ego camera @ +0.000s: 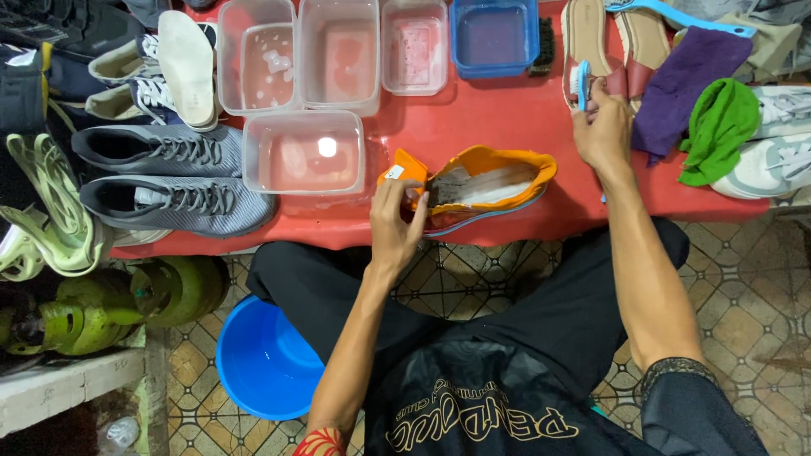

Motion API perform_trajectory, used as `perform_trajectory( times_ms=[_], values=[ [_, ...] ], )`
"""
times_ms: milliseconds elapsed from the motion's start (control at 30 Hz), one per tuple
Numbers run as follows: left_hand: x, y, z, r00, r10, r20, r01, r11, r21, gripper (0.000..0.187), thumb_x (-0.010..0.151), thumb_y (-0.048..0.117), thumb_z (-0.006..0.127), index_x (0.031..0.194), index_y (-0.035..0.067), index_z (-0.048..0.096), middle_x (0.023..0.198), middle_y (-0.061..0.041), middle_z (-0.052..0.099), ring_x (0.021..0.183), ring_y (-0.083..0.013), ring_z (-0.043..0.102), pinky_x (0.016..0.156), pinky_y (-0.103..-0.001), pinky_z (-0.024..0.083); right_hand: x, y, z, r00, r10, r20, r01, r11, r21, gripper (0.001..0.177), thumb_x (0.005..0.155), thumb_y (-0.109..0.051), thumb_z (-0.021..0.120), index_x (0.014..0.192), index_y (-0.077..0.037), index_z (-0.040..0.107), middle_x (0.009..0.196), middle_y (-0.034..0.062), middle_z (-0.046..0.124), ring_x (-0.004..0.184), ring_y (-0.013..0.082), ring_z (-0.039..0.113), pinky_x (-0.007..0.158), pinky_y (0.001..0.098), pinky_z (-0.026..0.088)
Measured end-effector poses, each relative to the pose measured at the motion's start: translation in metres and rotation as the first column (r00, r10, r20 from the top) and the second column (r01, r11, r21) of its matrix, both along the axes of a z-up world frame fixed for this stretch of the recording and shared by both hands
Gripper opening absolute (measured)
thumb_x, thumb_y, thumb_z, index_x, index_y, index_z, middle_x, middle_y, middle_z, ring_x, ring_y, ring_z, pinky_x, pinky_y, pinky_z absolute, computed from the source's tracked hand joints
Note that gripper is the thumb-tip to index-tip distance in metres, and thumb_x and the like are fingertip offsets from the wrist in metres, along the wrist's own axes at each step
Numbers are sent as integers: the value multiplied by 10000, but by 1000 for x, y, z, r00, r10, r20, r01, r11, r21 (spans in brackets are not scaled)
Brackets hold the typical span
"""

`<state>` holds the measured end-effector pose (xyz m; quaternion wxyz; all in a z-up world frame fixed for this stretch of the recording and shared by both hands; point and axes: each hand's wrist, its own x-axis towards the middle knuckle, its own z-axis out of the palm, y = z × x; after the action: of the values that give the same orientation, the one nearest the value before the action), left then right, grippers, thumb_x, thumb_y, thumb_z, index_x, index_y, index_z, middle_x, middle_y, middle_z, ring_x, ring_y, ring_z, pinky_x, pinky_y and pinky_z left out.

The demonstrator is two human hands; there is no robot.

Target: The person cleans an orange and blue shoe using a toothbrush and a green cloth. They scrub the exterior and interior surfaces, dip the brush into water containers, and wipe the shoe with the cloth.

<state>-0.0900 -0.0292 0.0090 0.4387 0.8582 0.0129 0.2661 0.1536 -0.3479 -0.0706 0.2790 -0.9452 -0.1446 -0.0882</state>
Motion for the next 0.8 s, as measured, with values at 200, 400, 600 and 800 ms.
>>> perform_trajectory(
  times_ms=[200,400,600,800],
  values=[
    [-25,-3,8,1000,13,27,-10,995,-99,111,990,22,652,1097,36,627,868,-60,548,766,-170,513,678,-302,451,-105,-27,67,962,11,272,-71,974,213,335,1038,79,682,1371,116,663,1147,245,674,1028,349,632,925,426,518],
    [-55,-5,-11,993,122,9,-119,980,-159,86,989,23,662,1069,47,641,784,-36,505,654,-131,450,598,-279,392,-298,-112,15,944,-325,58,297,913,280,151,1275,-31,639,1198,99,633,1032,183,600,949,279,555,848,416,474],
    [-68,-19,-18,995,91,-35,-96,977,-192,61,980,10,650,1038,30,642,760,-45,504,631,-130,443,583,-277,387,-489,-123,1,910,-398,-119,352,890,-289,254,998,-273,744,848,-83,667,804,44,550,715,201,500,755,371,415],
    [-73,-29,-16,1000,1,-25,-7,977,-213,71,984,-4,641,1049,24,641,763,-49,508,657,-147,452,602,-291,402,-536,-134,-12,877,-479,-45,427,818,-386,579,958,-432,673,1266,50,765,1162,196,663,976,285,651,890,403,548]
  ],
)
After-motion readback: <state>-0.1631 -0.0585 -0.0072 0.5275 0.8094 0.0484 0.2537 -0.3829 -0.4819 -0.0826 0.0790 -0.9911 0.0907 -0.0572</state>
